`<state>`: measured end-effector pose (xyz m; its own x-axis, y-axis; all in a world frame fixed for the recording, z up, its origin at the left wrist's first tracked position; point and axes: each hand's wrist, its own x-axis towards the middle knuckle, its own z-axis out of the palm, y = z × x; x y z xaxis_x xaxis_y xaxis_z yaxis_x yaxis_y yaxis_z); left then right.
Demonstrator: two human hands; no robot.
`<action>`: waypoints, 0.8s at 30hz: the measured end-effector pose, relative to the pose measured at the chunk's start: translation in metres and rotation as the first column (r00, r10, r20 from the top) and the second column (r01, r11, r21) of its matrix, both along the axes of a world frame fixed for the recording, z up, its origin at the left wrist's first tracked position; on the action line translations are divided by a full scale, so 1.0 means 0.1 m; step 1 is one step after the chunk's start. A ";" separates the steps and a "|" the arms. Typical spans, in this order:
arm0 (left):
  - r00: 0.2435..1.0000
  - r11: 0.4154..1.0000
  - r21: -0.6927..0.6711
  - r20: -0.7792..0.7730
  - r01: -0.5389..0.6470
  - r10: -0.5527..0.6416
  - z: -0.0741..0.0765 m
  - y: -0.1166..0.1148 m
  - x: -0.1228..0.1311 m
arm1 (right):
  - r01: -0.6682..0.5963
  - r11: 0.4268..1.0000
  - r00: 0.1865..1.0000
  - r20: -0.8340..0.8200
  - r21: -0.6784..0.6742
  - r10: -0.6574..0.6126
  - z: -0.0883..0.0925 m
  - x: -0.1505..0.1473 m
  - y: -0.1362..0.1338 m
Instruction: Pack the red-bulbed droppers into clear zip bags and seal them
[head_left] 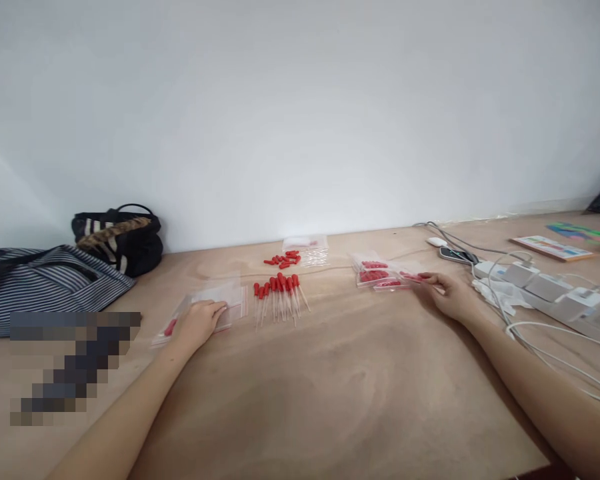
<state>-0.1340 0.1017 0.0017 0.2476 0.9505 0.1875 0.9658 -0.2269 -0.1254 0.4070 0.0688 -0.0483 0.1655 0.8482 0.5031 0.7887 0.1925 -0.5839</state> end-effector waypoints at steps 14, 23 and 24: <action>0.996 0.995 0.048 -0.038 -0.082 0.084 0.09 0.01 0.18 | -0.278 0.961 0.958 0.074 0.006 0.276 0.24 -1.51 0.02; 0.937 0.925 0.205 0.217 -0.319 0.275 0.32 -0.02 0.30 | -0.147 0.893 0.987 -0.006 -0.426 0.160 0.35 -2.60 0.48; 0.935 0.925 0.211 0.233 -0.316 0.266 0.41 -0.06 0.33 | -0.138 0.886 0.988 0.007 -0.443 0.157 0.36 -2.63 0.50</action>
<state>-0.1013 0.0961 0.0425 -0.0986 0.8946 0.4359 0.9950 0.0814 0.0581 0.1436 0.1192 -0.0126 0.0085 0.9970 0.0770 0.7964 0.0398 -0.6034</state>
